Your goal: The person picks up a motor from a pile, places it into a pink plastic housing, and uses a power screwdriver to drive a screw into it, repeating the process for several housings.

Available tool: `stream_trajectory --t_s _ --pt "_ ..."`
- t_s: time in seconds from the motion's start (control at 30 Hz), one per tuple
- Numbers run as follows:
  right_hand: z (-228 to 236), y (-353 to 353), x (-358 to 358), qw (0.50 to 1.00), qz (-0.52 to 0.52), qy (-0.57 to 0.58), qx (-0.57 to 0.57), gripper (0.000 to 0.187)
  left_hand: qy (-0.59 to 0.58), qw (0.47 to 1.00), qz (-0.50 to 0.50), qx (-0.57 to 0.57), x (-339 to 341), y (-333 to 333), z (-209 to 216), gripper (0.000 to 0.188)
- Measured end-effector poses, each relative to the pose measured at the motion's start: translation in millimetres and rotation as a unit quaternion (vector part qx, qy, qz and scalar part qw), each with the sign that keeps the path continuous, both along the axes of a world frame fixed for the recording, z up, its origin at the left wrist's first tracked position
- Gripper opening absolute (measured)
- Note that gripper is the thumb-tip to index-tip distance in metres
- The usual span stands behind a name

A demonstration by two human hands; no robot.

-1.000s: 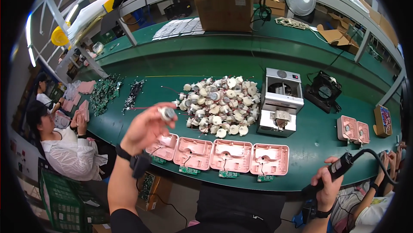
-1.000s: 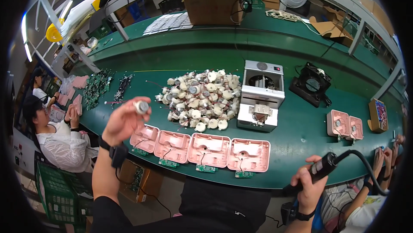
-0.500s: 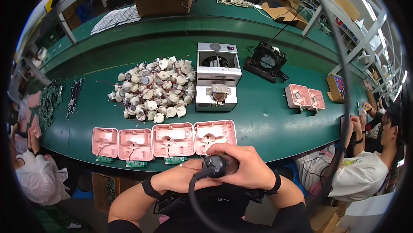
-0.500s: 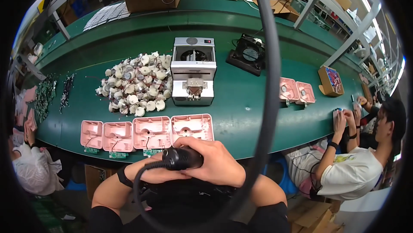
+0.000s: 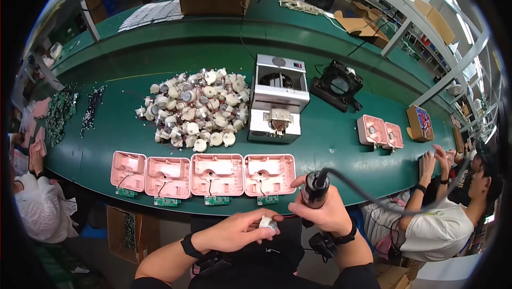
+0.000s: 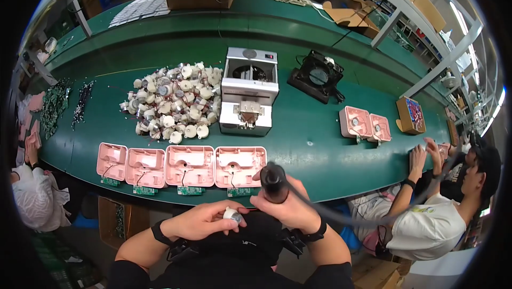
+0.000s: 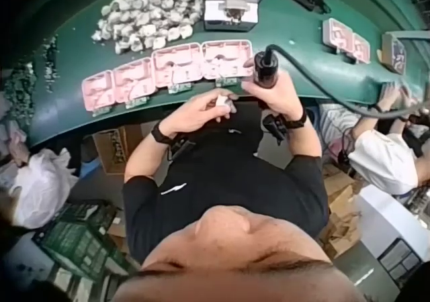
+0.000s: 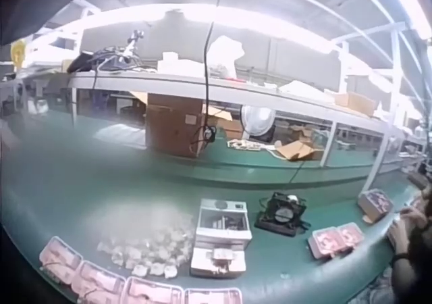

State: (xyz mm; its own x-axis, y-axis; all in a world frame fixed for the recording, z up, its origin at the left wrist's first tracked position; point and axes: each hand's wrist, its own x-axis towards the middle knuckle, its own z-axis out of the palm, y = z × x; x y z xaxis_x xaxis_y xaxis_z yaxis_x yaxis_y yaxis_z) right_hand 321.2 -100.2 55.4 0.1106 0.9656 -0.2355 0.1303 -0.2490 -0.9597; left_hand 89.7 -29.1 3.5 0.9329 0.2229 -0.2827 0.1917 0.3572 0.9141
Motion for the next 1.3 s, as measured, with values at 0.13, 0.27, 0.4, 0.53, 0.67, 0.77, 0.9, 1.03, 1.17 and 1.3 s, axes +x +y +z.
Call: stream_trajectory --t_s 0.13,0.27,0.4,0.53,0.67,0.77,0.9,1.03,1.17,1.3 --pt "-2.9 2.5 -0.3 0.999 -0.018 0.024 0.015 0.040 -0.037 0.998 0.032 -0.048 -2.0 2.1 0.4 0.039" --pt "-5.1 1.5 1.7 0.999 0.005 0.046 0.003 0.041 -0.046 0.995 0.051 -0.070 -2.5 0.9 1.0 0.040" --pt "-10.6 -1.6 4.7 0.996 0.028 0.079 -0.006 0.041 -0.052 0.993 0.071 -0.079 -4.6 -0.4 -2.7 0.039" --pt "-1.4 -4.7 5.8 0.992 0.027 0.117 -0.024 0.037 -0.052 0.990 0.110 -0.076 -8.3 -6.2 -6.5 0.038" --pt "-3.2 -8.7 9.2 0.986 -0.018 0.164 0.002 0.037 -0.055 0.990 0.126 0.014 -7.4 -7.7 -9.9 0.038" --pt "-3.9 -3.6 11.0 0.982 -0.047 0.185 -0.001 0.041 -0.053 0.985 0.077 0.146 -8.7 -4.6 -9.9 0.038" --pt "-1.3 -3.6 11.2 0.977 -0.055 0.207 -0.002 0.042 -0.004 0.993 0.074 0.093 -9.4 -5.4 2.0 0.036" --pt "6.8 -9.5 0.2 0.973 -0.015 0.227 -0.027 0.042 -0.006 0.976 0.215 -0.033 0.5 -12.2 1.5 0.031" --pt "14.1 -13.5 -14.3 0.973 0.052 0.225 -0.018 0.043 -0.023 0.971 0.187 0.147 7.1 -14.2 8.5 0.033" --pt "21.4 -14.7 -17.5 0.977 0.091 0.190 -0.015 0.045 -0.028 0.932 0.152 0.329 6.8 -9.9 23.1 0.032"
